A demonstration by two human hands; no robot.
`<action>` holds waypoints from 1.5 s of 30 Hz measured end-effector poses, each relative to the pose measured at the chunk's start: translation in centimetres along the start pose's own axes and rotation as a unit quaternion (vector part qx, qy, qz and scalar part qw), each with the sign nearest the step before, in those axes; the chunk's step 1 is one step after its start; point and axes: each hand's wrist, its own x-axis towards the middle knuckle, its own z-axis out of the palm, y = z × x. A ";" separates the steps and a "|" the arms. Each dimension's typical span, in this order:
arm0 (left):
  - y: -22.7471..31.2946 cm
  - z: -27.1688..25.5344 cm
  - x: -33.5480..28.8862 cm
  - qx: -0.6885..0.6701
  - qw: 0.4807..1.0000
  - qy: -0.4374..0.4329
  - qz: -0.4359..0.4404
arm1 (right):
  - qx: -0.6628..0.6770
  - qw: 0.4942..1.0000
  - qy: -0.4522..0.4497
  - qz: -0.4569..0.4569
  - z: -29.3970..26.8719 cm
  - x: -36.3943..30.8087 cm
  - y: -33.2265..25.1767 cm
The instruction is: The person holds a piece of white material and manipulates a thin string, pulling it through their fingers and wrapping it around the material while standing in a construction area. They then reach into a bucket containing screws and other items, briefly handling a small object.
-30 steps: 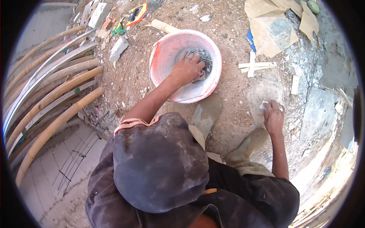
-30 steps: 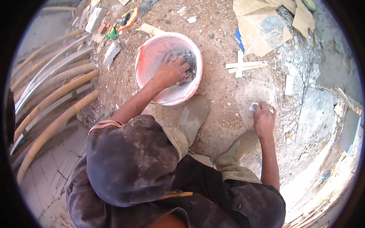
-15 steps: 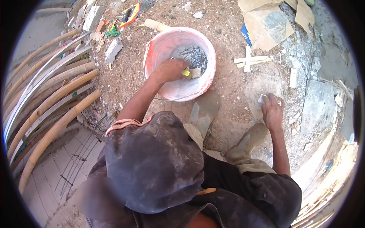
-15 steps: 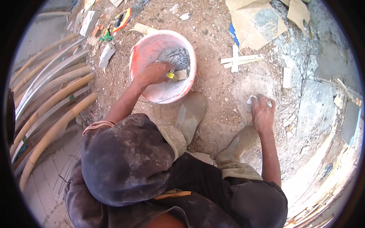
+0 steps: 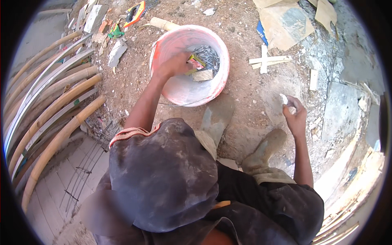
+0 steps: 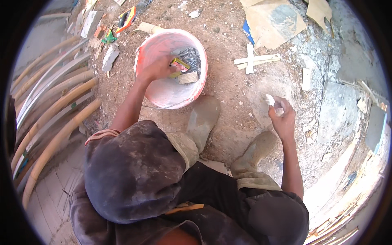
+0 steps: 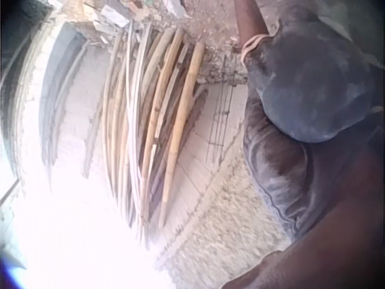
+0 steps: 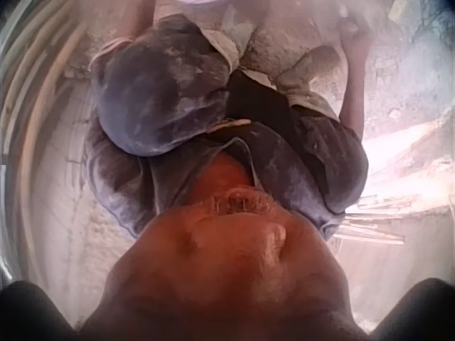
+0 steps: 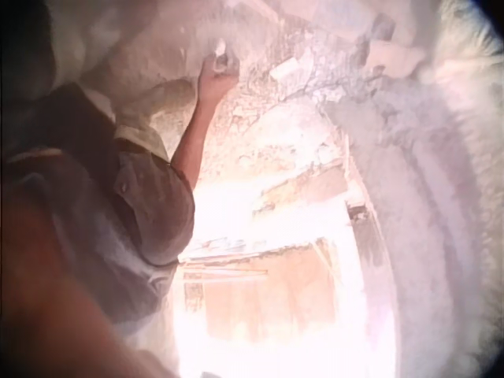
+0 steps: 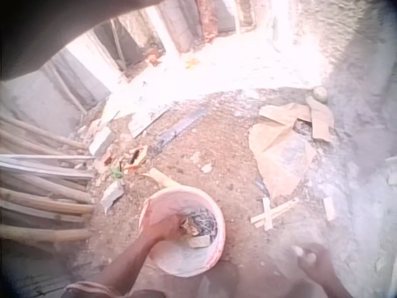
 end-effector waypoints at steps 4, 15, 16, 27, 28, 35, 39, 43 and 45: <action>5.6 -0.3 -4.3 0.200 0.964 0.140 -0.110 | 0.298 0.946 -0.038 0.122 -1.6 0.6 -4.6; 21.0 6.3 -3.4 -0.411 0.834 -0.025 0.367 | 0.475 0.863 -0.174 0.019 -6.5 -0.2 -11.8; 21.3 6.9 -3.3 -0.410 0.831 -0.031 0.376 | 0.468 0.868 -0.161 0.026 -6.8 -0.4 -11.5; 22.4 7.1 -4.5 -0.026 0.953 -0.017 0.303 | 0.072 0.991 0.095 -0.063 -3.1 -0.7 -9.3; 22.8 6.4 -4.8 -0.019 0.950 -0.017 0.312 | 0.069 0.990 0.106 -0.063 -2.8 -1.1 -8.9; 20.6 5.6 -3.9 -0.068 0.958 0.000 0.279 | 0.217 0.953 -0.186 -0.106 -4.2 -1.6 -9.0; 18.7 10.2 -3.5 -0.347 0.905 -0.093 0.227 | 0.478 0.849 -0.224 0.023 -4.2 -1.7 -8.9; 19.9 10.2 -3.4 -0.443 0.876 -0.058 0.184 | 0.574 0.812 -0.109 -0.001 -1.8 -2.0 -8.5; 19.3 10.9 -2.6 -0.420 0.889 0.013 0.183 | 0.544 0.836 -0.061 0.024 -1.4 -1.8 -9.4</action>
